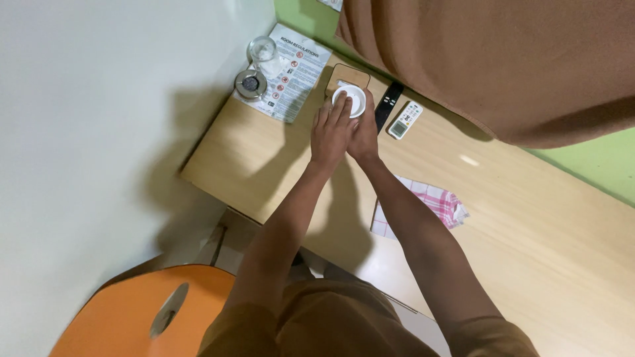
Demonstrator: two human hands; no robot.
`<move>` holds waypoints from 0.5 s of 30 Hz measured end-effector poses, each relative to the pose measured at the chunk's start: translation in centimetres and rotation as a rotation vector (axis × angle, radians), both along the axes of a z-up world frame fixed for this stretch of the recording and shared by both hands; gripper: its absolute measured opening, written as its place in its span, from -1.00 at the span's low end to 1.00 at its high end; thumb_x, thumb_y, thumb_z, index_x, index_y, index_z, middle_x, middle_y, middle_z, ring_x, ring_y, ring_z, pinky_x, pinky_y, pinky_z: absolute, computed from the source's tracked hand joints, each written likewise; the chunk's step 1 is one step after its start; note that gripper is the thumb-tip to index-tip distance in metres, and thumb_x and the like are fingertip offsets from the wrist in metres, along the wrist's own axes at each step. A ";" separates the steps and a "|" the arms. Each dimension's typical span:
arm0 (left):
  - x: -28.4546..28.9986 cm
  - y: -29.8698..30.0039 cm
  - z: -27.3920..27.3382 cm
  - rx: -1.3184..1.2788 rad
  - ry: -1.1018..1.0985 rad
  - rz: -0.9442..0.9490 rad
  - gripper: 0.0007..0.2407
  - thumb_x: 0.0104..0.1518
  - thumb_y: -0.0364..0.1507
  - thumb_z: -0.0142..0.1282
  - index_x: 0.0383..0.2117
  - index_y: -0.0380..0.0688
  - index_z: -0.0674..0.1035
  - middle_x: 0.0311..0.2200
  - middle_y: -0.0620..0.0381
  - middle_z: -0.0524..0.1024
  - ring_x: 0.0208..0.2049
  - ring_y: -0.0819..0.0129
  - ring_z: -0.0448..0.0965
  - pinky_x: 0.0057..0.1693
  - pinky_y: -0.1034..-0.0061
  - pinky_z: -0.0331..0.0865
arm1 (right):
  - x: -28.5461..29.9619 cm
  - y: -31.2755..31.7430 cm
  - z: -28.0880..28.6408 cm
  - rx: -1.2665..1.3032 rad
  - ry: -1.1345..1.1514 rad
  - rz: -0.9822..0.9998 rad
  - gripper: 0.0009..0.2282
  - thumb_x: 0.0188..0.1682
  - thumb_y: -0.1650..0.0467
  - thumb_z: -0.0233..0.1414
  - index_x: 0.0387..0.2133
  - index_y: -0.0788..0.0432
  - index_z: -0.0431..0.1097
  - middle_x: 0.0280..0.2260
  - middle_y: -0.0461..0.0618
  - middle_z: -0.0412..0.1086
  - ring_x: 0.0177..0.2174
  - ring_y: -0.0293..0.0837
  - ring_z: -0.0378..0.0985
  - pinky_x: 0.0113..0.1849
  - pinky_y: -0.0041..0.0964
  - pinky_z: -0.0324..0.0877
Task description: The person wipes a wooden bedside table with a pink and white striped cloth, then moves to a larger desk and wipes its surface. They reposition a remote control, a small white device, and a glass pitcher while cleaning.
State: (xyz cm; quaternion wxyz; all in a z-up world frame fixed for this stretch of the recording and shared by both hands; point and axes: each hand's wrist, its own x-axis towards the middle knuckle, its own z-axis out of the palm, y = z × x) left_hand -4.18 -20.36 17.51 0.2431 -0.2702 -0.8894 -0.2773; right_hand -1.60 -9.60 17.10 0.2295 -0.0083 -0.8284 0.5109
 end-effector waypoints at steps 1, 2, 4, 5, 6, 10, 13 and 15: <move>-0.1 0.3 -0.1 -0.001 -0.004 -0.006 -0.51 0.11 -0.32 0.30 0.17 -0.21 0.49 0.28 0.06 0.35 0.22 0.00 0.36 0.27 0.11 0.28 | -0.1 0.3 -0.2 -0.001 -0.004 -0.006 -0.36 0.11 0.44 0.06 0.39 0.22 -0.18 0.24 0.35 0.22 0.21 0.21 0.36 0.18 -0.03 0.28; -0.2 0.5 -0.2 -0.001 -0.001 0.000 -0.51 0.11 -0.32 0.30 0.18 -0.22 0.48 0.28 0.06 0.34 0.23 -0.01 0.36 0.27 0.11 0.28 | -0.1 0.5 -0.4 -0.022 -0.014 -0.008 -0.37 0.13 0.43 0.03 0.41 0.22 -0.18 0.24 0.32 0.24 0.22 0.19 0.37 0.20 -0.04 0.29; -0.2 0.8 -0.2 -0.003 -0.002 0.007 -0.50 0.11 -0.32 0.31 0.18 -0.22 0.48 0.28 0.06 0.34 0.23 -0.02 0.36 0.27 0.11 0.28 | -0.1 0.6 0.0 -0.045 -0.028 -0.009 -0.38 0.15 0.42 0.01 0.42 0.21 -0.17 0.25 0.29 0.26 0.23 0.16 0.39 0.21 -0.05 0.30; -0.3 0.9 -0.1 -0.002 -0.010 0.007 -0.50 0.10 -0.32 0.31 0.19 -0.21 0.47 0.29 0.07 0.34 0.23 -0.01 0.36 0.28 0.12 0.28 | -0.2 0.6 0.6 -0.052 -0.028 0.000 -0.35 0.11 0.41 0.05 0.40 0.22 -0.19 0.23 0.30 0.25 0.21 0.17 0.38 0.19 -0.05 0.29; -0.4 1.0 0.0 -0.002 -0.018 0.008 -0.49 0.10 -0.32 0.31 0.19 -0.20 0.46 0.29 0.09 0.35 0.23 0.01 0.36 0.29 0.13 0.28 | -0.2 0.5 1.3 -0.058 -0.027 0.009 -0.32 0.08 0.40 0.08 0.38 0.23 -0.21 0.22 0.31 0.24 0.20 0.17 0.37 0.18 -0.04 0.28; -0.7 1.3 -0.1 -0.003 0.002 0.012 -0.47 0.10 -0.33 0.32 0.21 -0.22 0.44 0.28 0.07 0.33 0.22 -0.03 0.35 0.30 0.11 0.27 | -0.6 0.9 0.3 -0.024 0.045 0.020 -0.36 0.11 0.40 0.08 0.39 0.22 -0.15 0.23 0.32 0.24 0.22 0.18 0.36 0.20 -0.04 0.28; -0.8 1.4 -0.1 0.000 0.003 0.019 -0.47 0.09 -0.32 0.32 0.20 -0.21 0.44 0.29 0.09 0.32 0.22 -0.01 0.35 0.31 0.11 0.28 | -1.1 1.4 -1.9 0.008 0.052 -0.013 -0.40 0.20 0.41 -0.04 0.45 0.22 -0.18 0.31 0.30 0.19 0.28 0.17 0.34 0.29 -0.05 0.25; -0.6 1.4 0.1 0.006 -0.016 0.018 -0.48 0.10 -0.32 0.32 0.21 -0.20 0.45 0.30 0.11 0.32 0.21 0.02 0.35 0.32 0.12 0.28 | -0.9 1.1 -1.1 -0.057 0.004 -0.013 -0.36 0.19 0.36 0.03 0.44 0.23 -0.19 0.28 0.26 0.24 0.26 0.14 0.36 0.25 -0.07 0.27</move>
